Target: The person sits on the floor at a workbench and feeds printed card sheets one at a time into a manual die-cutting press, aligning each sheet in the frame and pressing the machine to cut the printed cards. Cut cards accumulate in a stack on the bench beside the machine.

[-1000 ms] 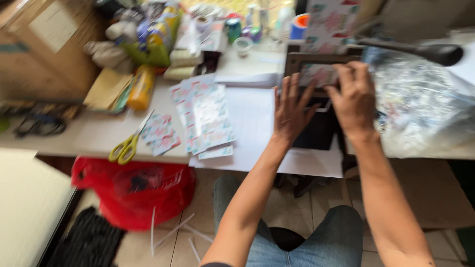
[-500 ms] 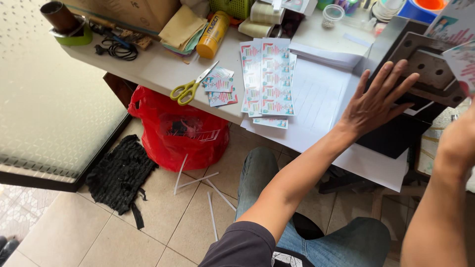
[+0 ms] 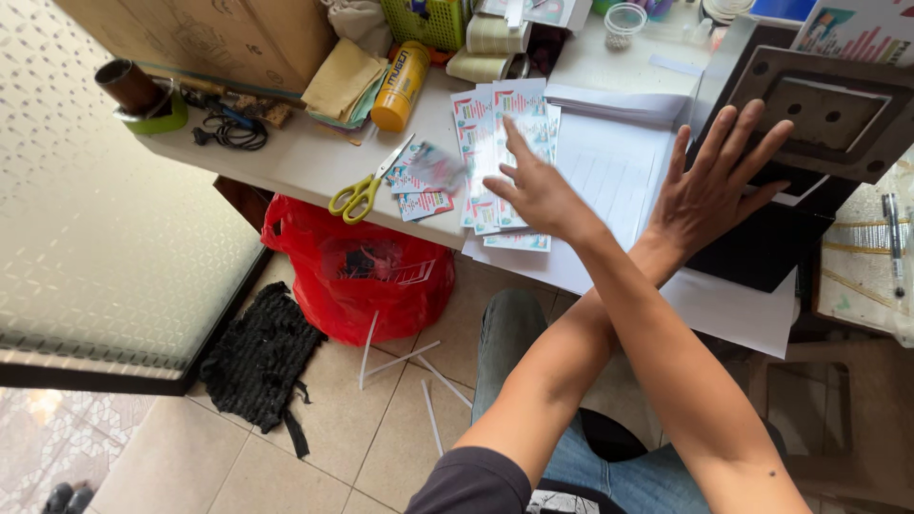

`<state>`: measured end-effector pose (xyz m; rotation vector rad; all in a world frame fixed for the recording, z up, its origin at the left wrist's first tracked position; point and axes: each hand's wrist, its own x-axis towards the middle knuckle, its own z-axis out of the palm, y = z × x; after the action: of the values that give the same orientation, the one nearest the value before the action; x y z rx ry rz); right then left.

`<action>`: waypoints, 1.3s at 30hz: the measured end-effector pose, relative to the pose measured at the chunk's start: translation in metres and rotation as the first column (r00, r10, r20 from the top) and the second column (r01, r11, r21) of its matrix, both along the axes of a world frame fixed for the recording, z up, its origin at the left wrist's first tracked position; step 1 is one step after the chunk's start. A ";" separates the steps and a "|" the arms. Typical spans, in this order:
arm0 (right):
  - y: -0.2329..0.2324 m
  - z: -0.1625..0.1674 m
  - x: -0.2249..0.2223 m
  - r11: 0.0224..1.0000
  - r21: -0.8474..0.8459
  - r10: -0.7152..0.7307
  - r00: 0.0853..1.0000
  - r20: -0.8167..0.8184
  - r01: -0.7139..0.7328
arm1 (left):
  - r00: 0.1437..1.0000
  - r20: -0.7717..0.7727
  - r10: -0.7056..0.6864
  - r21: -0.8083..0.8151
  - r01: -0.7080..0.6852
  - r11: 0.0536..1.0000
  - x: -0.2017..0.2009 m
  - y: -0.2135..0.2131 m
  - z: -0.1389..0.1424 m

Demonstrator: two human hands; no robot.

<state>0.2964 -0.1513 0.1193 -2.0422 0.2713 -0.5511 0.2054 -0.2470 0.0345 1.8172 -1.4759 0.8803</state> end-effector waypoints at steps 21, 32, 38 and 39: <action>-0.110 -0.060 -0.245 0.473 -0.028 -0.828 0.455 0.327 0.881 | 0.982 -0.065 -0.177 -0.106 0.170 0.980 -0.002 0.003 0.018; -0.104 -0.061 -0.256 0.508 -0.015 -0.854 0.505 0.128 0.861 | 0.970 -0.132 -0.203 -0.011 0.203 0.979 -0.009 0.028 0.040; -0.093 -0.071 -0.256 0.497 -0.011 -0.860 0.495 0.123 0.868 | 0.976 -0.138 -0.170 -0.017 0.170 0.985 -0.014 0.025 0.041; -0.092 -0.072 -0.256 0.489 -0.010 -0.867 0.487 0.103 0.872 | 0.977 -0.136 -0.163 -0.008 0.163 0.987 -0.014 0.024 0.040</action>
<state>0.0403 -0.2430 0.0475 -1.7992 1.3172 -1.2792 0.1917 -0.2226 0.0750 1.6952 -1.5148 0.6603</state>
